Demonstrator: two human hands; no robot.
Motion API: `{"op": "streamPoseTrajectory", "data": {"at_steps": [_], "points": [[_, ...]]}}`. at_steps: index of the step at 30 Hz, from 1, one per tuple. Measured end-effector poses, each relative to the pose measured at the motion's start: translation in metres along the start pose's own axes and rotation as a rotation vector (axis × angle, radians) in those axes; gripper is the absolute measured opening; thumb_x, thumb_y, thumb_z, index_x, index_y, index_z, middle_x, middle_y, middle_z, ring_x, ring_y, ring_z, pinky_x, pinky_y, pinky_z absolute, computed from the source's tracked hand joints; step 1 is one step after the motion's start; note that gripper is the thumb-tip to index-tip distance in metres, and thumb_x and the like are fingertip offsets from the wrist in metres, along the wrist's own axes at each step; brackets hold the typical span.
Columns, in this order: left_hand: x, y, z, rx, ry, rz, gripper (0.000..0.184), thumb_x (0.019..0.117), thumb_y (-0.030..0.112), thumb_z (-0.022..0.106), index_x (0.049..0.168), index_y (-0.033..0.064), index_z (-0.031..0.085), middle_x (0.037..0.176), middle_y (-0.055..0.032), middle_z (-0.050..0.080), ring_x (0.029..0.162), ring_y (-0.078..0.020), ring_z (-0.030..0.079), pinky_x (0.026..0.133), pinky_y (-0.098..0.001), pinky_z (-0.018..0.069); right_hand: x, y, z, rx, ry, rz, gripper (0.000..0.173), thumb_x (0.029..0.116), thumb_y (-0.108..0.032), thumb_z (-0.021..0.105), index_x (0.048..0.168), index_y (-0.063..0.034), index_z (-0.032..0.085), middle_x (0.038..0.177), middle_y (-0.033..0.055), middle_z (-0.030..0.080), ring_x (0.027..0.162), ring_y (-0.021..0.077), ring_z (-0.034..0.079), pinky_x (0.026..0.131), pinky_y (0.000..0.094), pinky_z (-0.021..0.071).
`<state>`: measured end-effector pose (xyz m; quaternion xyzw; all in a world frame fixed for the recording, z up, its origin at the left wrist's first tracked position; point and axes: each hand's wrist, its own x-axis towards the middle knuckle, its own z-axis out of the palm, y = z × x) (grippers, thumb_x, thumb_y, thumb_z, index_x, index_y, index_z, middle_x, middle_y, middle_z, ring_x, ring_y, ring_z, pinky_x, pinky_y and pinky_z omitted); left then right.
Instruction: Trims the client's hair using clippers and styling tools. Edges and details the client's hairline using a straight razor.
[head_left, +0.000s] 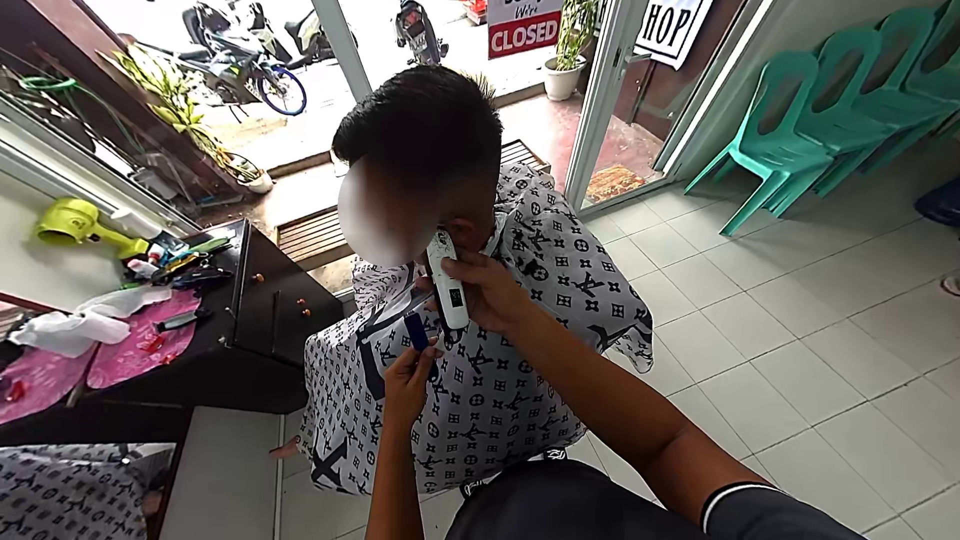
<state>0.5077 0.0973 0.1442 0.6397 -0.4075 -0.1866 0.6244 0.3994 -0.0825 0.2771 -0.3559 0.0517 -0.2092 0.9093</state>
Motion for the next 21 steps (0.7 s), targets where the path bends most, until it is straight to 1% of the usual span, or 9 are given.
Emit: {"op": "streamPoseTrajectory", "data": {"at_steps": [1,3,5,7,11,15,18,19,21], "points": [[0.0,0.001,0.0,0.0,-0.003,-0.001,0.022,0.1049,0.01,0.053,0.114,0.0001,0.071,0.096,0.0007,0.076,0.086,-0.0044,0.071,0.079,-0.0209,0.0583,-0.001,0.0,0.0,0.038,-0.011,-0.046,0.03,0.1017,-0.015,0.058,0.131,-0.0086,0.057,0.124,0.0165,0.066,0.098,0.0277,0.072,0.079,0.0417,0.063],[0.001,0.002,0.001,0.006,-0.005,0.0,0.022,0.105,0.01,0.053,0.113,0.0002,0.071,0.095,0.0012,0.076,0.085,-0.0032,0.07,0.078,-0.02,0.0578,-0.001,0.0,-0.001,0.063,-0.042,-0.092,0.034,0.1011,-0.018,0.06,0.134,-0.0109,0.055,0.131,0.0159,0.064,0.1,0.0278,0.072,0.078,0.041,0.063],[0.001,0.001,0.0,0.002,-0.008,-0.004,0.023,0.105,0.01,0.053,0.115,0.0003,0.071,0.096,0.0008,0.076,0.086,-0.0043,0.071,0.08,-0.021,0.0582,0.0,0.0,-0.003,0.061,-0.028,-0.042,0.033,0.1013,-0.017,0.058,0.133,-0.0104,0.055,0.129,0.0157,0.064,0.098,0.0273,0.072,0.078,0.0409,0.0627],[0.001,0.001,0.001,-0.001,-0.012,0.0,0.022,0.1048,0.01,0.054,0.115,0.0001,0.071,0.098,0.0007,0.076,0.087,-0.0049,0.071,0.081,-0.0217,0.0588,0.003,0.0,-0.005,0.07,-0.02,0.009,0.029,0.102,-0.014,0.056,0.13,-0.0088,0.057,0.127,0.0157,0.066,0.099,0.0271,0.072,0.079,0.0414,0.0626],[0.001,0.001,0.001,0.003,-0.006,0.002,0.023,0.105,0.01,0.053,0.114,-0.0007,0.071,0.096,0.0004,0.076,0.086,-0.0043,0.071,0.08,-0.0209,0.0582,0.003,-0.001,-0.004,0.126,-0.051,-0.111,0.029,0.1009,-0.014,0.059,0.129,-0.0102,0.057,0.132,0.0157,0.064,0.104,0.0285,0.072,0.079,0.0421,0.0632],[0.001,0.002,0.002,0.004,-0.007,-0.007,0.022,0.1045,0.009,0.054,0.115,-0.0007,0.071,0.096,0.0,0.076,0.085,-0.0052,0.071,0.079,-0.0217,0.0589,0.003,-0.002,-0.006,0.127,-0.052,-0.059,0.027,0.1013,-0.012,0.056,0.128,-0.0086,0.059,0.128,0.0169,0.066,0.101,0.0297,0.072,0.079,0.0433,0.0631],[0.002,0.008,0.003,0.001,0.0,-0.045,0.023,0.1034,0.008,0.056,0.119,-0.0018,0.069,0.094,0.0012,0.077,0.083,-0.003,0.071,0.078,-0.0197,0.0584,0.002,-0.006,-0.008,-0.005,-0.045,-0.134,0.037,0.1001,-0.01,0.06,0.137,-0.0091,0.053,0.131,0.0161,0.065,0.103,0.0293,0.072,0.08,0.0435,0.0632],[0.001,0.01,0.004,-0.005,0.003,-0.067,0.024,0.103,0.009,0.057,0.121,-0.0019,0.069,0.094,0.0012,0.077,0.082,-0.0034,0.072,0.078,-0.0199,0.0587,0.001,-0.008,-0.007,-0.096,-0.012,-0.114,0.04,0.0998,-0.008,0.06,0.139,-0.0078,0.051,0.128,0.0155,0.065,0.101,0.0284,0.072,0.078,0.0427,0.0635],[0.001,0.012,0.005,-0.027,0.016,-0.105,0.026,0.1014,0.008,0.06,0.125,-0.0033,0.064,0.091,0.0009,0.077,0.079,-0.0049,0.073,0.076,-0.0208,0.0595,0.001,-0.009,-0.004,-0.247,0.064,0.019,0.038,0.0996,-0.007,0.063,0.136,-0.0044,0.053,0.117,0.0149,0.068,0.094,0.0266,0.072,0.074,0.0411,0.0636]]}}
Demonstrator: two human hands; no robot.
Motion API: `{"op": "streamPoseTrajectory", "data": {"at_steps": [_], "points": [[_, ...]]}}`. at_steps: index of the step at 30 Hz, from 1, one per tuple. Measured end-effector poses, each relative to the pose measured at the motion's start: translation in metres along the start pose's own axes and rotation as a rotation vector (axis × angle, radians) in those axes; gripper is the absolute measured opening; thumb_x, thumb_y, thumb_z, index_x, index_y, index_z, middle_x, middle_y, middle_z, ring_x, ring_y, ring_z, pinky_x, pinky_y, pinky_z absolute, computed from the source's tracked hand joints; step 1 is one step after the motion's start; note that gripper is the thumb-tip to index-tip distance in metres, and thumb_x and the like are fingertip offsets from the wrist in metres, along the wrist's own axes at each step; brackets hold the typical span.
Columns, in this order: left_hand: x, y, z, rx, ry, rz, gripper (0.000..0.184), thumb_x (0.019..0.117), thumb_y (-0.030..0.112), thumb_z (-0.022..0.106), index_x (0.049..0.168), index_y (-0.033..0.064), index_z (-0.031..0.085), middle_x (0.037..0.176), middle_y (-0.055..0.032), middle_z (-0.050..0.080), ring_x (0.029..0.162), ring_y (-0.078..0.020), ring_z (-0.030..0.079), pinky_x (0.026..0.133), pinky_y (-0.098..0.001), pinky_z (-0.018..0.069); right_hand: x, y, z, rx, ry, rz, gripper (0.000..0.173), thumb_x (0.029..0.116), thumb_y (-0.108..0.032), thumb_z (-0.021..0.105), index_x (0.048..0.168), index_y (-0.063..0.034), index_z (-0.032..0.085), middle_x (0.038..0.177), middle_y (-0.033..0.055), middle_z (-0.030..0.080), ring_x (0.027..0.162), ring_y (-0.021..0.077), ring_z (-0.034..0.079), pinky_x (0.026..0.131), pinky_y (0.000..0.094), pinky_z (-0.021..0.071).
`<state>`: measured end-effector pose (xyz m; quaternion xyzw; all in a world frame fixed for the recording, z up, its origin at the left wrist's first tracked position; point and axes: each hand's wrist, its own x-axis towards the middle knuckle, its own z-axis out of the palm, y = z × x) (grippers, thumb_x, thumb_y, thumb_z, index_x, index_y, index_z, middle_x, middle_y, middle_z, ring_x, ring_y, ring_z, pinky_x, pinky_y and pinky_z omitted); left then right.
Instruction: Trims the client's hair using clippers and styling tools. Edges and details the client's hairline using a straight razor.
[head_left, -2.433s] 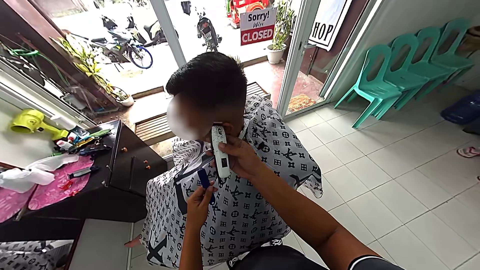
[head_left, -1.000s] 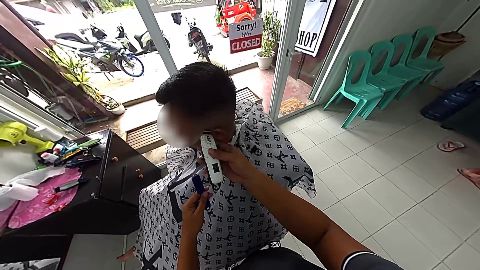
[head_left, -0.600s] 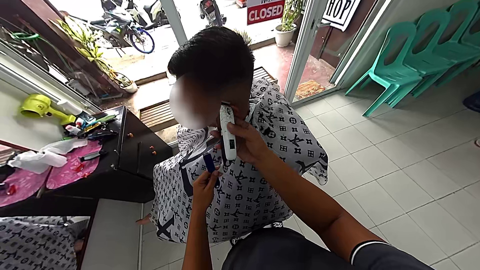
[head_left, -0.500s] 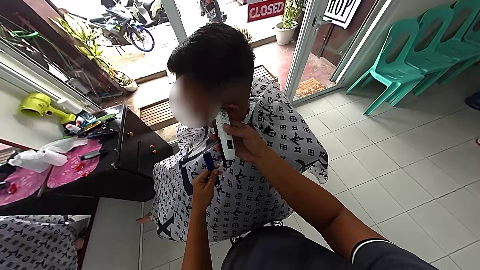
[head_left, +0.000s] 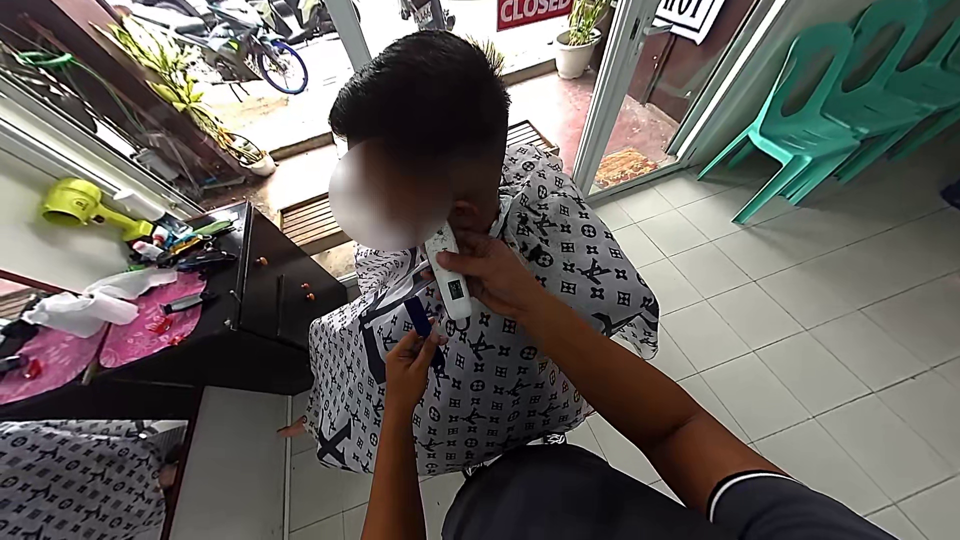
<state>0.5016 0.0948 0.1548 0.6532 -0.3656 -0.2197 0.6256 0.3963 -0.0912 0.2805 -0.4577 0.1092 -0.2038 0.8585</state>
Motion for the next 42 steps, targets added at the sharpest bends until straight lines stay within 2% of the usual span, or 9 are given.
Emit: {"op": "streamPoseTrajectory", "data": {"at_steps": [5,9,12,16,20,26,32,36,42], "points": [[0.001,0.002,0.002,-0.061,0.016,-0.058,0.049,0.0995,0.005,0.061,0.142,-0.0044,0.039,0.086,-0.0013,0.075,0.076,-0.0081,0.073,0.072,-0.0234,0.06,0.003,0.006,-0.006,0.083,-0.019,0.141,0.032,0.1014,-0.012,0.062,0.13,-0.0023,0.055,0.119,0.0179,0.067,0.092,0.0272,0.073,0.073,0.0397,0.0631],[0.003,-0.001,0.001,-0.087,0.03,-0.056,0.042,0.1008,0.005,0.058,0.135,-0.0024,0.036,0.096,-0.0028,0.073,0.088,-0.0095,0.073,0.082,-0.0266,0.0602,0.0,-0.003,0.003,0.073,0.014,0.01,0.033,0.101,-0.008,0.06,0.132,-0.0032,0.053,0.119,0.0163,0.067,0.094,0.0265,0.072,0.076,0.0409,0.0635],[0.007,-0.007,0.003,-0.149,0.047,0.0,0.025,0.1005,0.001,0.049,0.125,-0.0003,0.042,0.096,-0.0006,0.068,0.089,-0.0086,0.069,0.084,-0.0278,0.0582,0.001,-0.003,0.007,0.027,0.031,-0.042,0.04,0.0996,-0.003,0.061,0.138,-0.0018,0.049,0.119,0.0157,0.066,0.097,0.0269,0.072,0.078,0.0423,0.0636],[0.023,0.002,0.015,-0.322,0.087,0.004,0.021,0.0947,-0.001,0.043,0.113,0.0083,0.046,0.09,0.0018,0.066,0.083,-0.0094,0.068,0.08,-0.0283,0.0579,0.0,0.0,0.008,0.078,0.024,0.042,0.031,0.101,-0.01,0.061,0.131,-0.0035,0.055,0.115,0.0153,0.068,0.09,0.0253,0.073,0.073,0.0398,0.0636],[0.045,0.016,0.035,-0.438,0.139,0.024,0.024,0.0967,-0.001,0.042,0.112,0.0155,0.051,0.099,0.0044,0.069,0.088,-0.0074,0.068,0.079,-0.0281,0.058,0.001,-0.002,0.009,0.009,0.033,-0.104,0.044,0.0988,-0.004,0.062,0.14,-0.0027,0.047,0.122,0.0156,0.065,0.099,0.0257,0.071,0.08,0.0406,0.0636],[0.081,0.031,0.055,-0.559,0.2,0.023,0.02,0.1031,0.003,0.044,0.112,0.0184,0.051,0.098,0.0068,0.068,0.078,-0.0018,0.065,0.065,-0.0197,0.0557,0.005,0.008,-0.006,-0.007,0.024,0.184,0.033,0.1005,-0.013,0.064,0.13,-0.0035,0.055,0.11,0.0153,0.069,0.089,0.025,0.072,0.075,0.0407,0.0628],[0.092,0.036,0.063,-0.633,0.166,0.076,0.021,0.1036,0.001,0.042,0.116,0.0175,0.048,0.101,0.0062,0.067,0.088,-0.0039,0.067,0.077,-0.0239,0.0576,0.0,-0.004,0.006,-0.127,0.074,0.02,0.042,0.0974,-0.008,0.068,0.136,-0.0043,0.051,0.115,0.0124,0.068,0.091,0.0227,0.072,0.072,0.0384,0.0638],[0.097,0.042,0.063,-0.616,0.137,0.128,0.02,0.1007,0.003,0.052,0.112,0.0198,0.051,0.091,0.0098,0.065,0.077,0.0015,0.063,0.067,-0.0172,0.0552,0.0,-0.004,0.005,-0.088,0.066,0.131,0.035,0.0997,-0.011,0.065,0.133,-0.0042,0.054,0.107,0.0126,0.069,0.085,0.0216,0.072,0.073,0.0374,0.0625],[0.103,0.038,0.061,-0.64,0.117,0.163,0.018,0.0998,0.011,0.061,0.111,0.0209,0.052,0.095,0.0102,0.068,0.083,0.0006,0.066,0.073,-0.0194,0.0565,-0.001,-0.005,0.009,-0.128,0.098,0.061,0.041,0.0964,-0.007,0.069,0.134,-0.0032,0.053,0.11,0.0132,0.068,0.086,0.0212,0.071,0.073,0.0358,0.0624]]}}
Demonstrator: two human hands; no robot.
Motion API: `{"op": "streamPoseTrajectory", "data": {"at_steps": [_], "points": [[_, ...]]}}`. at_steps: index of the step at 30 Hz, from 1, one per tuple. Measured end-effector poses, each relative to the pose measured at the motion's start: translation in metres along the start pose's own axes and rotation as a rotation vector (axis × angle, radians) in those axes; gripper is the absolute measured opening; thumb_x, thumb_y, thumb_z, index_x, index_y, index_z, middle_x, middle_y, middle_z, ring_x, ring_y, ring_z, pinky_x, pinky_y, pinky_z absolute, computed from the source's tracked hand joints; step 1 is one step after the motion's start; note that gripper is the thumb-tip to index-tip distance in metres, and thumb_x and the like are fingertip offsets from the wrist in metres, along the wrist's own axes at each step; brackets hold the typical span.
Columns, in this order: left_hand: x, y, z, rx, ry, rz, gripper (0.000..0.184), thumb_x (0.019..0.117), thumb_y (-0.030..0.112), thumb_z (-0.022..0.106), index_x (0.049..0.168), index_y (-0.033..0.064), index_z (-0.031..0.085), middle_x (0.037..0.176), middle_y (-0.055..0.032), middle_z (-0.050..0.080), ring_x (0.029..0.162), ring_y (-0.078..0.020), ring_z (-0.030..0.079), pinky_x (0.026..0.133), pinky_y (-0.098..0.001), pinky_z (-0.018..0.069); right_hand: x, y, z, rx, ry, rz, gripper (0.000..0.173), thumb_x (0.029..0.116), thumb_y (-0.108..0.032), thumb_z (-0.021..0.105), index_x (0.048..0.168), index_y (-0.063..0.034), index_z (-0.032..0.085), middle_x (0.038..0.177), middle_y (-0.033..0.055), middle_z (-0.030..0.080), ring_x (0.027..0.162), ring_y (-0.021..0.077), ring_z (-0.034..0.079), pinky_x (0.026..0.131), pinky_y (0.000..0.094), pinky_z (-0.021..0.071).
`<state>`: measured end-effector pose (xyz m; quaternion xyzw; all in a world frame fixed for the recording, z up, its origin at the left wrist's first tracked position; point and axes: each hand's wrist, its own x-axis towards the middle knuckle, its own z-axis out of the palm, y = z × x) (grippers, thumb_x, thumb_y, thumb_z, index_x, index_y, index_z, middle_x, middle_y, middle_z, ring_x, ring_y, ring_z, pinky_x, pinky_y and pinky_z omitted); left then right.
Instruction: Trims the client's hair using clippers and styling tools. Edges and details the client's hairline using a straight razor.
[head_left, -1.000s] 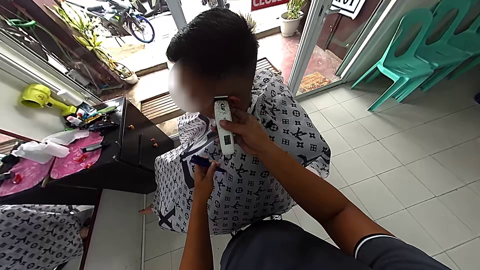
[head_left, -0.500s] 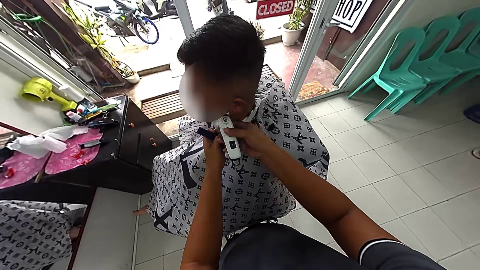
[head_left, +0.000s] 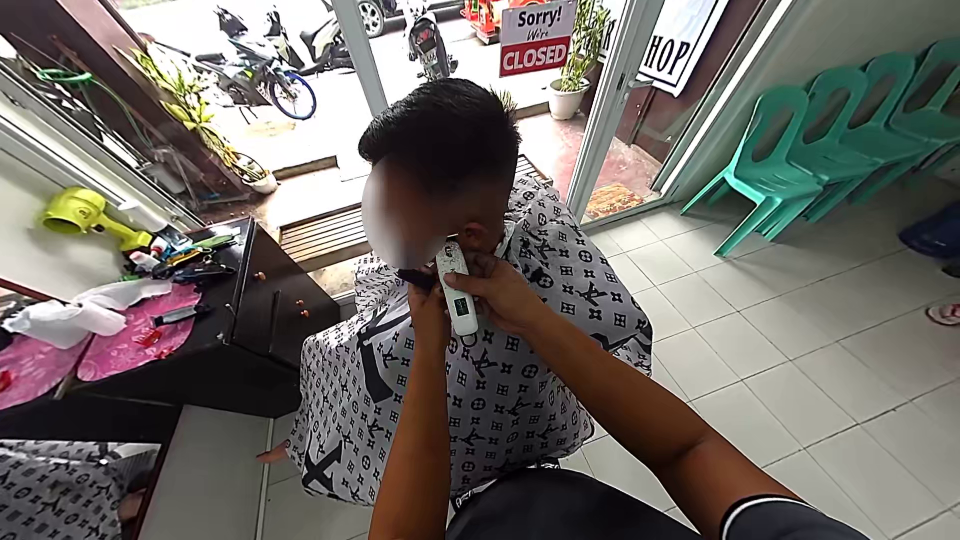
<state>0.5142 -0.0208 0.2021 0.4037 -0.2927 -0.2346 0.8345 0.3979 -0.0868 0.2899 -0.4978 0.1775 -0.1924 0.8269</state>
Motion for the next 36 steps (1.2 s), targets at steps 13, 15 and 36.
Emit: {"op": "streamPoseTrajectory", "data": {"at_steps": [13,15,36], "points": [[0.0,-0.002,0.0,-0.024,-0.007,0.019,0.013,0.1016,0.016,0.06,0.11,0.0224,0.051,0.096,0.012,0.068,0.087,0.0012,0.065,0.077,-0.02,0.0563,-0.001,0.001,-0.002,0.105,-0.039,-0.008,0.031,0.1,-0.01,0.064,0.129,-0.005,0.055,0.108,0.0114,0.07,0.087,0.0212,0.073,0.075,0.0377,0.0633],[0.0,-0.004,-0.001,-0.035,0.005,-0.007,0.017,0.1038,0.006,0.047,0.113,0.0201,0.05,0.098,0.0092,0.066,0.088,-0.0017,0.065,0.078,-0.022,0.0562,0.0,0.001,0.0,0.099,-0.03,-0.066,0.036,0.0987,-0.008,0.065,0.132,-0.0045,0.053,0.11,0.0111,0.069,0.089,0.0213,0.072,0.074,0.0384,0.0636],[0.0,-0.015,-0.011,-0.074,-0.041,0.042,0.019,0.1017,0.008,0.055,0.118,0.0179,0.053,0.101,0.0068,0.067,0.094,-0.0031,0.066,0.082,-0.0249,0.0575,0.001,0.004,0.012,0.27,-0.051,-0.072,0.03,0.1008,-0.008,0.061,0.129,-0.0025,0.055,0.113,0.0149,0.068,0.092,0.0232,0.072,0.08,0.0382,0.062]]}}
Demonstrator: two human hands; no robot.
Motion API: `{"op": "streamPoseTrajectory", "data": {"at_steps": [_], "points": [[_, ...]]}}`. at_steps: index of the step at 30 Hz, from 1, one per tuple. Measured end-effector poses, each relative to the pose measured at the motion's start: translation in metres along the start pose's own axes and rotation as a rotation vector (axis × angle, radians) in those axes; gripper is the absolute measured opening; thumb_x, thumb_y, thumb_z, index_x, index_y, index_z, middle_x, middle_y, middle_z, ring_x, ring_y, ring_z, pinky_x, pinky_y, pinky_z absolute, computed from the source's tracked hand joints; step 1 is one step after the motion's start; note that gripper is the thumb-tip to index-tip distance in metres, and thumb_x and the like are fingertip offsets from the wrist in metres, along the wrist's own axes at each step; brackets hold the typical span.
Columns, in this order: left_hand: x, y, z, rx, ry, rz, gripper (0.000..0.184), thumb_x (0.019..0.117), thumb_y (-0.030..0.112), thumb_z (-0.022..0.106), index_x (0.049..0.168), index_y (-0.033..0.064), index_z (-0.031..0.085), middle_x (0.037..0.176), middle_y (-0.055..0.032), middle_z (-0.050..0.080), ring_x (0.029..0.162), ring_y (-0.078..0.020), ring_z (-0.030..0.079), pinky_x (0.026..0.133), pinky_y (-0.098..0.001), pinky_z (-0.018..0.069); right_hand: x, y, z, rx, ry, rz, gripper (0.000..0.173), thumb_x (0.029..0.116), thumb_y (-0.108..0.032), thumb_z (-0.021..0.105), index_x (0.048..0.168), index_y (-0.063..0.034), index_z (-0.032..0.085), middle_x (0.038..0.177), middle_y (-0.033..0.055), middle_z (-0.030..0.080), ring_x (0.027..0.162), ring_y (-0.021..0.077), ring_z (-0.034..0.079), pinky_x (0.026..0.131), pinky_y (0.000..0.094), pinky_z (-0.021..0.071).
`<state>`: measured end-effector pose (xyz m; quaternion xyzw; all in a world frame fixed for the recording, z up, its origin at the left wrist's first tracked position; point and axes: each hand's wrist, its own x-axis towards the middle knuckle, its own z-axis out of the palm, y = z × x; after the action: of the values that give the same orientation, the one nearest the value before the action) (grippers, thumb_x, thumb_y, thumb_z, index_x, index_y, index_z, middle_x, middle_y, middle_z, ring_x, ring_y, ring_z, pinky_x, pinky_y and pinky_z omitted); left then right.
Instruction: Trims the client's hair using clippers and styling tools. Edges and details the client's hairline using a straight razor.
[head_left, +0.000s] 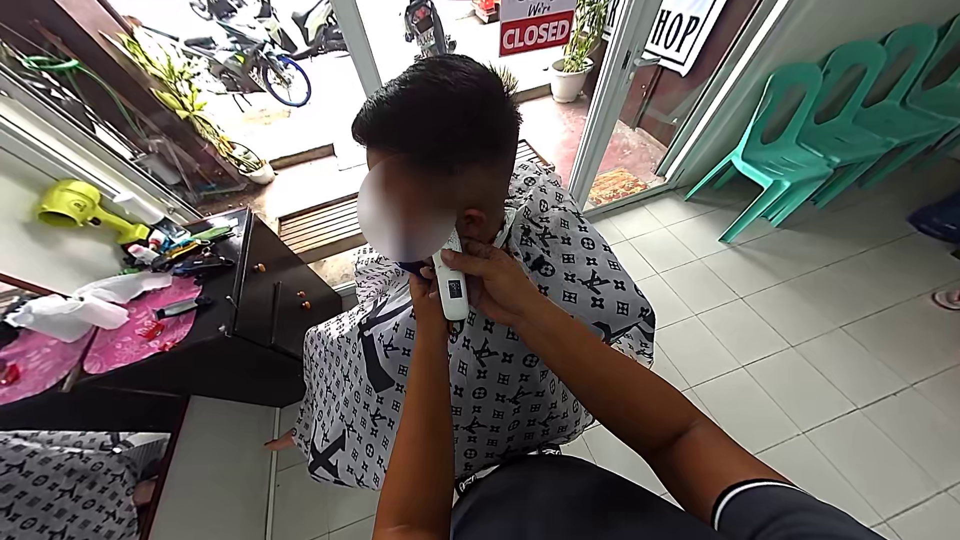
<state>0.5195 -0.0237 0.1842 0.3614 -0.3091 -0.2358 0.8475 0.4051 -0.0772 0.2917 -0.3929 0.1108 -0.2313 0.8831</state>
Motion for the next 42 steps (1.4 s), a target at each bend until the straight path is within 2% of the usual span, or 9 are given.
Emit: {"op": "streamPoseTrajectory", "data": {"at_steps": [5,9,11,15,22,27,32,37,42], "points": [[-0.002,0.005,0.006,-0.021,0.019,-0.018,0.018,0.1028,0.012,0.054,0.119,0.0181,0.053,0.103,0.006,0.069,0.094,-0.0042,0.068,0.083,-0.025,0.0581,-0.002,-0.002,0.004,-0.046,-0.015,-0.108,0.038,0.1,-0.006,0.061,0.136,-0.0053,0.051,0.12,0.0129,0.067,0.096,0.0212,0.072,0.077,0.0347,0.0629],[-0.001,0.002,0.004,-0.024,0.018,-0.016,0.018,0.1036,0.007,0.051,0.117,0.0186,0.054,0.101,0.0065,0.069,0.093,-0.0032,0.067,0.082,-0.0242,0.0577,-0.001,-0.003,0.003,-0.032,-0.02,-0.071,0.032,0.1005,-0.007,0.061,0.131,-0.0036,0.055,0.117,0.0134,0.068,0.095,0.0208,0.072,0.079,0.0345,0.0621],[-0.002,0.001,0.003,0.024,0.023,-0.008,0.024,0.1009,0.006,0.053,0.123,0.0171,0.054,0.105,0.005,0.07,0.095,-0.0051,0.068,0.083,-0.0262,0.0582,-0.001,-0.003,0.006,-0.077,-0.013,-0.124,0.039,0.0996,-0.007,0.062,0.136,-0.0057,0.051,0.121,0.0124,0.067,0.097,0.0206,0.071,0.079,0.0351,0.0626],[-0.005,-0.01,-0.013,0.1,0.028,-0.027,0.019,0.1025,0.009,0.054,0.119,0.0168,0.06,0.102,0.0032,0.07,0.093,-0.0064,0.068,0.081,-0.0275,0.0581,0.001,0.0,0.012,-0.046,0.041,0.009,0.033,0.0996,-0.01,0.064,0.131,-0.005,0.054,0.112,0.0134,0.068,0.091,0.0223,0.071,0.076,0.0378,0.0622],[-0.005,-0.013,-0.013,0.186,0.071,-0.089,0.027,0.1095,0.017,0.043,0.135,0.0189,0.054,0.114,0.0036,0.068,0.103,-0.0052,0.065,0.09,-0.0281,0.056,0.003,0.005,0.021,-0.101,0.062,-0.084,0.04,0.098,-0.01,0.067,0.135,-0.0058,0.051,0.113,0.0124,0.067,0.091,0.0209,0.071,0.076,0.0376,0.0621],[-0.001,-0.007,-0.005,0.152,0.111,-0.047,0.026,0.1022,0.003,0.045,0.128,0.0039,0.05,0.1,0.0,0.068,0.092,-0.0059,0.067,0.083,-0.0264,0.0583,0.006,0.006,0.006,-0.217,0.019,-0.125,0.054,0.0954,-0.009,0.07,0.144,-0.0053,0.047,0.122,0.0148,0.066,0.099,0.0229,0.069,0.084,0.0391,0.0603],[-0.001,0.012,0.01,0.178,0.115,-0.054,0.023,0.1008,-0.001,0.038,0.122,0.0009,0.045,0.095,0.0032,0.065,0.088,-0.0021,0.067,0.082,-0.0239,0.0584,0.001,0.006,-0.009,-0.114,0.001,0.152,0.034,0.1019,-0.007,0.059,0.134,0.0031,0.051,0.11,0.015,0.068,0.09,0.0216,0.071,0.079,0.0369,0.0616],[-0.001,0.01,0.008,0.166,0.076,-0.021,0.015,0.0996,0.001,0.046,0.109,0.0093,0.052,0.086,0.0068,0.067,0.081,-0.0024,0.067,0.076,-0.023,0.0583,0.0,0.0,-0.005,-0.104,0.011,0.018,0.035,0.1,-0.002,0.061,0.134,0.0006,0.052,0.109,0.0153,0.069,0.091,0.0223,0.072,0.082,0.0363,0.0613],[-0.002,0.008,0.003,0.191,0.054,-0.043,0.02,0.1022,0.009,0.042,0.121,0.0114,0.049,0.095,0.0083,0.065,0.087,0.0002,0.065,0.079,-0.0216,0.0569,0.001,0.005,-0.011,-0.053,-0.037,0.126,0.03,0.1024,-0.008,0.058,0.132,-0.0014,0.054,0.108,0.0141,0.069,0.089,0.0212,0.071,0.08,0.0359,0.0612]]}}
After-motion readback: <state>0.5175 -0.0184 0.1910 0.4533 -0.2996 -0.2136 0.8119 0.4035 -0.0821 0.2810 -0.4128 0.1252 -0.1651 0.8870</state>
